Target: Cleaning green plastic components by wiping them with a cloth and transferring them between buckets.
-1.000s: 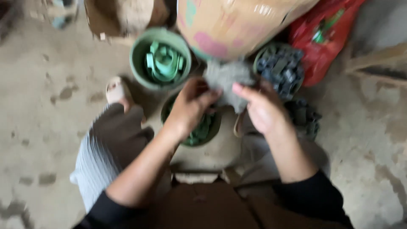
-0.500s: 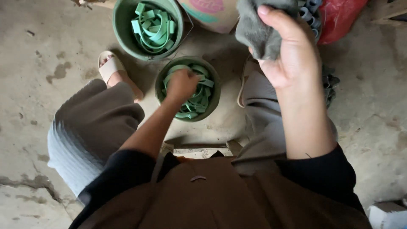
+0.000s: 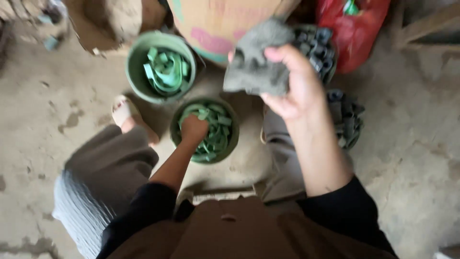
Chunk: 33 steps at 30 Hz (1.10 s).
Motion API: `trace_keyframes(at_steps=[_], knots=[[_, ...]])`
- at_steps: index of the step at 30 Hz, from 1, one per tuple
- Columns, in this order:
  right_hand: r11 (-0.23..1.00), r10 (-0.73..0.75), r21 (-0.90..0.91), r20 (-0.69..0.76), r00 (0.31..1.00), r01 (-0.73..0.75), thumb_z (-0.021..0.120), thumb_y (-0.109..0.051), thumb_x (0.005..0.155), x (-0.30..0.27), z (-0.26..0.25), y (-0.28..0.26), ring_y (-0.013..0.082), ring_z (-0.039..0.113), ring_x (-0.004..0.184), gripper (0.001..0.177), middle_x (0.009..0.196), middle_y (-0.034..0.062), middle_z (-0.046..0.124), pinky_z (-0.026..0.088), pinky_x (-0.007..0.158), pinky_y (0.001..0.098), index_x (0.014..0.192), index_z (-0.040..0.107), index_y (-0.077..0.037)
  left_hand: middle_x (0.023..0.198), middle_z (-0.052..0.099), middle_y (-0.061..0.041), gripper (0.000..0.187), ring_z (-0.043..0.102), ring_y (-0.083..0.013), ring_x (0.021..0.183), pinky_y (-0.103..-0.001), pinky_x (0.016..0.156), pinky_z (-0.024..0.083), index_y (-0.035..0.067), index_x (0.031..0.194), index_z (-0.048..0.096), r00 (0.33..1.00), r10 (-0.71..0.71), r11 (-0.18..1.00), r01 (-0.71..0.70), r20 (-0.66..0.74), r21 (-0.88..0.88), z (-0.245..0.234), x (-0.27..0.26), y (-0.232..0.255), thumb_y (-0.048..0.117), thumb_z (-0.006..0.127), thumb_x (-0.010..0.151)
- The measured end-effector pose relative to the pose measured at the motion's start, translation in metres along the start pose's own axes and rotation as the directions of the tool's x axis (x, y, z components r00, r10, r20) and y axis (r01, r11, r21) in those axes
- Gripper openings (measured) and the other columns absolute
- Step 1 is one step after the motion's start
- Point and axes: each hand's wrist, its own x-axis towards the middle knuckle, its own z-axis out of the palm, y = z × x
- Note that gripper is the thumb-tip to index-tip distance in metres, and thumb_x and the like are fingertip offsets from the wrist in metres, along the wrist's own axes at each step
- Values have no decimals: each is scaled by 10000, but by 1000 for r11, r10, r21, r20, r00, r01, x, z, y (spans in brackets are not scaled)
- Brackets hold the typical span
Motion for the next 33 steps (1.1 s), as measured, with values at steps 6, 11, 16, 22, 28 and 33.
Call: trace_keyframes(at_steps=[6, 11, 16, 22, 28, 33], knots=[[803, -441, -532, -230, 868, 267, 763, -92, 748, -13, 59, 56, 364, 715, 1031, 444, 1091, 220, 712, 582, 860, 521, 1163, 671, 34, 557, 680, -51, 185, 740, -245, 850, -390, 826, 542, 172, 777, 713, 974, 206, 895, -148, 95, -421, -157, -113, 107, 298, 585, 735], [161, -517, -848, 364, 775, 506, 577, -268, 976, -23, 55, 95, 426, 628, 1141, 360, 1143, 250, 684, 461, 1001, 539, 1190, 669, 6, 616, 663, -176, 405, 669, -295, 732, -390, 731, 544, 69, 769, 697, 915, 382, 581, -345, -127, -737, -188, -165, 122, 301, 438, 977], [-408, -375, -690, 724, 579, 597, 528, -71, 1045, -11, 28, 130, 413, 557, 1272, 370, 1401, 143, 491, 452, 1095, 512, 1394, 631, -140, 637, 511, -86, 418, 534, -248, 680, -402, 656, 513, 37, 735, 641, 844, 403, 357, -500, -353, -789, -190, -159, 112, 142, 344, 1010], [-583, -496, -638, 770, 402, 503, 472, -120, 1087, -2, 28, 112, 319, 585, 1194, 312, 1303, 103, 504, 460, 1072, 431, 1314, 685, -113, 540, 481, -66, 403, 470, -185, 615, -365, 592, 465, 70, 725, 624, 753, 507, 340, -622, -420, -705, -189, -163, 109, 202, 464, 1070], [-660, -336, -499, 864, 374, 561, 621, -157, 973, -9, 24, 120, 192, 632, 1067, 277, 1183, 8, 625, 517, 1000, 340, 1185, 793, -201, 372, 266, -70, 340, 274, -172, 262, -316, 281, 283, 67, 658, 512, 936, 329, -115, -89, -123, -989, -228, -168, 111, 235, 491, 953], [-334, -685, -747, 611, 397, 574, 570, -122, 1064, -2, 15, 86, 326, 570, 1129, 169, 1185, 179, 563, 431, 1038, 467, 1111, 669, 8, 421, 397, -62, 345, 427, -163, 311, -275, 340, 287, 93, 697, 588, 925, 270, 78, -298, -268, -951, -239, -167, 101, 269, 559, 993]])
